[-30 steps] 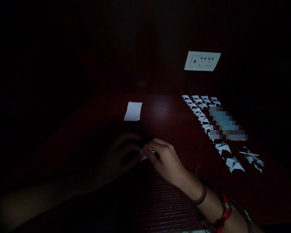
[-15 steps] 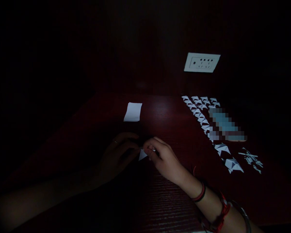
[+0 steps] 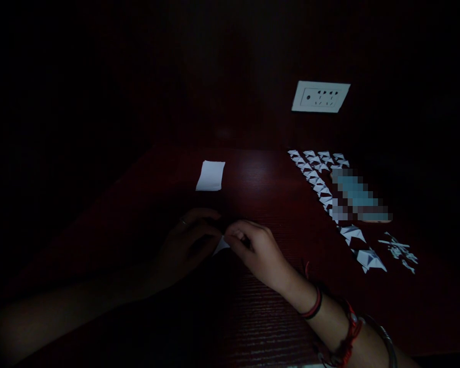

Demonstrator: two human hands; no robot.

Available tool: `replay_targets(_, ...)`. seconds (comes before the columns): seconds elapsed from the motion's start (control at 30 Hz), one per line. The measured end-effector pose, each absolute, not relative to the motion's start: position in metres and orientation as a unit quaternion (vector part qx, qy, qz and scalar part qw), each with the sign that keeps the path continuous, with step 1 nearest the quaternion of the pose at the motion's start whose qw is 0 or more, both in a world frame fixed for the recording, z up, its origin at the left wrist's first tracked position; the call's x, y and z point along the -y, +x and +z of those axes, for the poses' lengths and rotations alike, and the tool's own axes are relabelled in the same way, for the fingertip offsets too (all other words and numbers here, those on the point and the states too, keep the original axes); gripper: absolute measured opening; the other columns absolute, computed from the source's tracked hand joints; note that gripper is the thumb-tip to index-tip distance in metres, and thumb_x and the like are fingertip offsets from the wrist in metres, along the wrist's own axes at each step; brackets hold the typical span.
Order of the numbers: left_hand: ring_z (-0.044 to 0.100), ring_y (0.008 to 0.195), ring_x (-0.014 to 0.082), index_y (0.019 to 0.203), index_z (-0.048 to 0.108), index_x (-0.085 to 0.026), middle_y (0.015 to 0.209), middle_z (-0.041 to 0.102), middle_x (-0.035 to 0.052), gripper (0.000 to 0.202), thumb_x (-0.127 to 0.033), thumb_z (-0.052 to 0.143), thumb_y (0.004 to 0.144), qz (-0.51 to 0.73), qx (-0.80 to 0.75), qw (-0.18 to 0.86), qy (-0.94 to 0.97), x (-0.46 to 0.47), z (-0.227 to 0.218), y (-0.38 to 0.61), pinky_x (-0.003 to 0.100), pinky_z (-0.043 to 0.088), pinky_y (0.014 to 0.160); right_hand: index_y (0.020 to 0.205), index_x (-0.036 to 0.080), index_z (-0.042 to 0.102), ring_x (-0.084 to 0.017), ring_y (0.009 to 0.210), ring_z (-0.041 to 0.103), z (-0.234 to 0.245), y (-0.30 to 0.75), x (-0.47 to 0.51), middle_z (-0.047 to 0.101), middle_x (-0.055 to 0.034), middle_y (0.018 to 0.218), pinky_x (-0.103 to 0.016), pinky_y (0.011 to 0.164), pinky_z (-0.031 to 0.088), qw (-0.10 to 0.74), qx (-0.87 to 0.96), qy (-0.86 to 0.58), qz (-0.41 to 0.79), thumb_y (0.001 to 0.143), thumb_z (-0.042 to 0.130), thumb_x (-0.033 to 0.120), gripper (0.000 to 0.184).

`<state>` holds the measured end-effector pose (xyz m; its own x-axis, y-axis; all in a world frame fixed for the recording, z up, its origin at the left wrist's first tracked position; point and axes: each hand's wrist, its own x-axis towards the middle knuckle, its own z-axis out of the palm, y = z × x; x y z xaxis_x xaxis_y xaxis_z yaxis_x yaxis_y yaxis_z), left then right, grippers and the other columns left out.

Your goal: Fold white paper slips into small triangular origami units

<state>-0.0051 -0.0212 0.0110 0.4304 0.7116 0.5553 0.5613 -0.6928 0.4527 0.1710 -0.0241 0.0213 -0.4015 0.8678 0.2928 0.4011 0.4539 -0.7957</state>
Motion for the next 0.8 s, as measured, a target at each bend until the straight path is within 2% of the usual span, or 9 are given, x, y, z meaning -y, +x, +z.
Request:
replay_targets(0.13,0.045,0.099,0.0159,0.080,0.054,-0.018,0.105,0.046,0.0030,0.006,-0.014,0.051,0.078,0.387,-0.390,0.097,0.830,0.0206,0.0115,-0.0056,0.029,0.040,0.083,0.075,0.017,0.051,-0.010,0.064,0.047,0.0206,0.1699,0.0242,0.050,0.0008,0.069,-0.021,0.059,0.038,0.354,0.779,-0.411,0.315,0.079,0.045,0.014,0.007)
replay_targets(0.37,0.044,0.097,0.0141,0.086,0.054,-0.018,0.101,0.046,0.0021,0.012,-0.010,0.049,0.079,0.389,-0.358,0.101,0.843,0.0189,0.0088,-0.0059,0.028,0.040,0.083,0.075,0.017,0.054,-0.013,0.079,0.049,0.0188,0.1699,0.0210,0.051,-0.0024,0.081,-0.025,0.071,0.040,0.384,0.765,-0.405,0.320,0.077,0.049,0.012,0.007)
replay_targets(0.5,0.044,0.099,0.0145,0.086,0.056,-0.019,0.103,0.045,0.0024,0.013,-0.010,0.049,0.079,0.388,-0.363,0.114,0.839,0.0196,0.0077,-0.0062,0.028,0.040,0.082,0.071,0.016,0.054,-0.011,0.069,0.050,0.0145,0.1701,0.0200,0.051,0.0000,0.071,-0.022,0.063,0.041,0.374,0.747,-0.417,0.359,0.077,0.051,0.016,0.006)
replay_targets(0.6,0.044,0.099,0.0145,0.086,0.057,-0.019,0.103,0.045,0.0023,0.014,-0.010,0.049,0.079,0.388,-0.360,0.123,0.839,0.0195,0.0080,-0.0070,0.028,0.040,0.082,0.077,0.017,0.054,-0.010,0.065,0.050,0.0130,0.1693,0.0208,0.053,0.0012,0.070,-0.022,0.061,0.041,0.385,0.731,-0.415,0.380,0.076,0.052,0.017,0.002)
replay_targets(0.7,0.045,0.097,0.0141,0.085,0.058,-0.020,0.102,0.045,0.0021,0.015,-0.010,0.049,0.079,0.386,-0.357,0.130,0.840,0.0190,0.0088,-0.0074,0.027,0.041,0.081,0.085,0.018,0.057,-0.011,0.071,0.053,0.0149,0.1692,0.0221,0.057,-0.0005,0.077,-0.023,0.064,0.042,0.391,0.747,-0.412,0.347,0.076,0.052,0.016,0.010)
replay_targets(0.8,0.045,0.096,0.0147,0.082,0.057,-0.020,0.101,0.046,0.0022,0.011,-0.012,0.049,0.079,0.389,-0.368,0.124,0.835,0.0189,0.0106,-0.0068,0.029,0.041,0.081,0.080,0.018,0.059,-0.012,0.071,0.053,0.0184,0.1700,0.0232,0.057,-0.0016,0.076,-0.023,0.063,0.042,0.377,0.777,-0.407,0.298,0.078,0.049,0.015,0.010)
